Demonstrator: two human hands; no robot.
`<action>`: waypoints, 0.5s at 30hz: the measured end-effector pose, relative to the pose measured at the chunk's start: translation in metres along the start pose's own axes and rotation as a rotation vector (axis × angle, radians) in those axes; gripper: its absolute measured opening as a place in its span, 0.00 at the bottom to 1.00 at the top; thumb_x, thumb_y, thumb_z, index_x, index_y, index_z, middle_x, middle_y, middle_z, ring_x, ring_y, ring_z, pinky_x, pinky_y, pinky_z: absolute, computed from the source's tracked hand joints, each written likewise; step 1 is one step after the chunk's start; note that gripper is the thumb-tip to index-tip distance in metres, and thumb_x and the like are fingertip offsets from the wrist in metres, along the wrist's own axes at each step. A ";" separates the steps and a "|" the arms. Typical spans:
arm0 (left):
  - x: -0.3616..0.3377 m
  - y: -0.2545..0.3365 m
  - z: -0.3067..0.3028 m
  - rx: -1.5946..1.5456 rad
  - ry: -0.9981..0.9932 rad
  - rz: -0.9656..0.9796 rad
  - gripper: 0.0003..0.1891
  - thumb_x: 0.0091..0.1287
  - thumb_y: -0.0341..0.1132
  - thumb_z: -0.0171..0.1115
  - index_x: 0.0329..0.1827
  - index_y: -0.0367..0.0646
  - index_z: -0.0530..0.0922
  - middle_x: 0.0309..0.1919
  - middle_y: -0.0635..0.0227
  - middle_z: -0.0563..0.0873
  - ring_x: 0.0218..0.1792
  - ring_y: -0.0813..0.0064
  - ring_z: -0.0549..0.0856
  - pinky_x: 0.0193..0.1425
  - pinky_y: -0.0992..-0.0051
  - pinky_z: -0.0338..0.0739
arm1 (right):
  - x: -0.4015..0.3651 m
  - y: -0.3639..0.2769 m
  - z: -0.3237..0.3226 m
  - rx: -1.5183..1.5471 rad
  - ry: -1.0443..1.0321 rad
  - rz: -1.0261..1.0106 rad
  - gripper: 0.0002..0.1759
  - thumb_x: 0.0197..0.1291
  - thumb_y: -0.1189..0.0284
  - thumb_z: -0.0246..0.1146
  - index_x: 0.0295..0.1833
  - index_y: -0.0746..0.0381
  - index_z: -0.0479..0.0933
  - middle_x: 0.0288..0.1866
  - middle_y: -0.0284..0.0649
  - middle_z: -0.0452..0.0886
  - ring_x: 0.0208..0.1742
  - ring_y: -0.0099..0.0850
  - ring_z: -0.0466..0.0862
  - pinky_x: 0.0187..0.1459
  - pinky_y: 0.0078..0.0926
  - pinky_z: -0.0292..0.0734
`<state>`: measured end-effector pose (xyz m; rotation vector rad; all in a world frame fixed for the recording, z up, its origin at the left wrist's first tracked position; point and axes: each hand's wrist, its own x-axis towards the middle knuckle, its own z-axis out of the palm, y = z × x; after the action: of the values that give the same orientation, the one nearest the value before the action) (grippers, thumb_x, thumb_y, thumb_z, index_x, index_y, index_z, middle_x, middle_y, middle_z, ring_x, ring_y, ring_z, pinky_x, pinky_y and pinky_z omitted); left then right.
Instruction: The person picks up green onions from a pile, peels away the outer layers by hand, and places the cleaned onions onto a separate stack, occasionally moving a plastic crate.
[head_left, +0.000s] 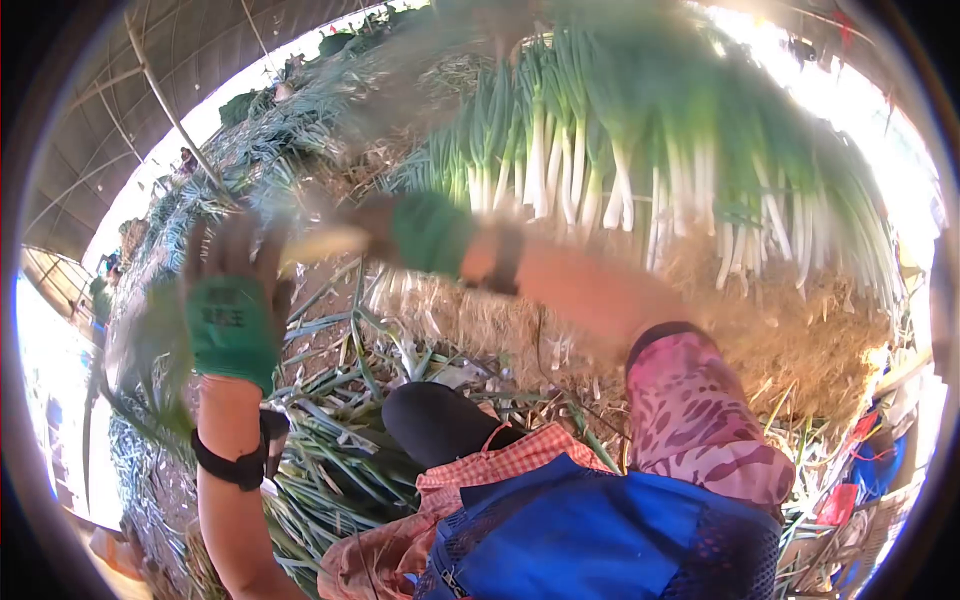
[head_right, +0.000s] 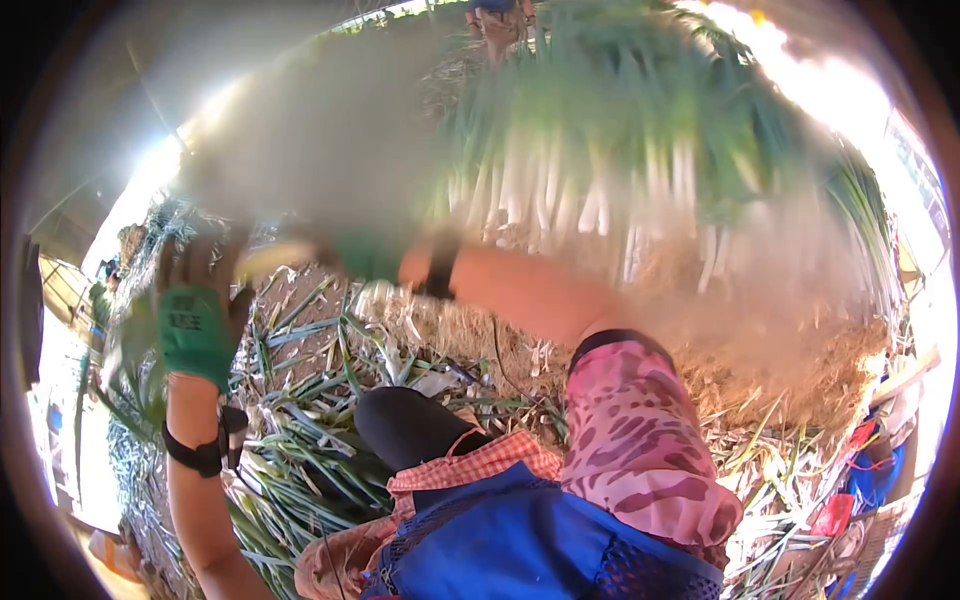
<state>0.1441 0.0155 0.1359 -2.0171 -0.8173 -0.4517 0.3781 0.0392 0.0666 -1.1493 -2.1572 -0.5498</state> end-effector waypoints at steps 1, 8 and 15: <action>0.011 0.001 -0.010 0.002 0.156 -0.002 0.30 0.56 0.40 0.69 0.65 0.52 0.75 0.62 0.59 0.77 0.67 0.59 0.72 0.73 0.55 0.62 | -0.002 0.033 -0.014 -0.062 0.076 0.073 0.28 0.60 0.66 0.60 0.68 0.48 0.69 0.45 0.44 0.82 0.41 0.41 0.86 0.40 0.45 0.82; -0.066 0.000 0.033 -0.337 0.073 -0.030 0.27 0.56 0.39 0.69 0.61 0.45 0.76 0.58 0.53 0.77 0.62 0.48 0.73 0.66 0.52 0.68 | -0.141 0.277 -0.080 -0.489 0.199 0.935 0.28 0.62 0.64 0.59 0.68 0.52 0.68 0.48 0.44 0.81 0.44 0.40 0.84 0.44 0.43 0.81; -0.197 0.003 0.145 -0.509 -0.712 -0.289 0.26 0.53 0.42 0.71 0.56 0.48 0.78 0.56 0.54 0.78 0.57 0.49 0.78 0.59 0.54 0.74 | -0.262 0.391 -0.058 -0.508 0.000 1.362 0.28 0.64 0.62 0.58 0.69 0.56 0.67 0.52 0.44 0.81 0.48 0.39 0.83 0.49 0.40 0.80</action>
<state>0.0054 0.0624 -0.0599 -2.5868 -1.5633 -0.0794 0.8374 0.0598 -0.0467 -2.4553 -0.7885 -0.4079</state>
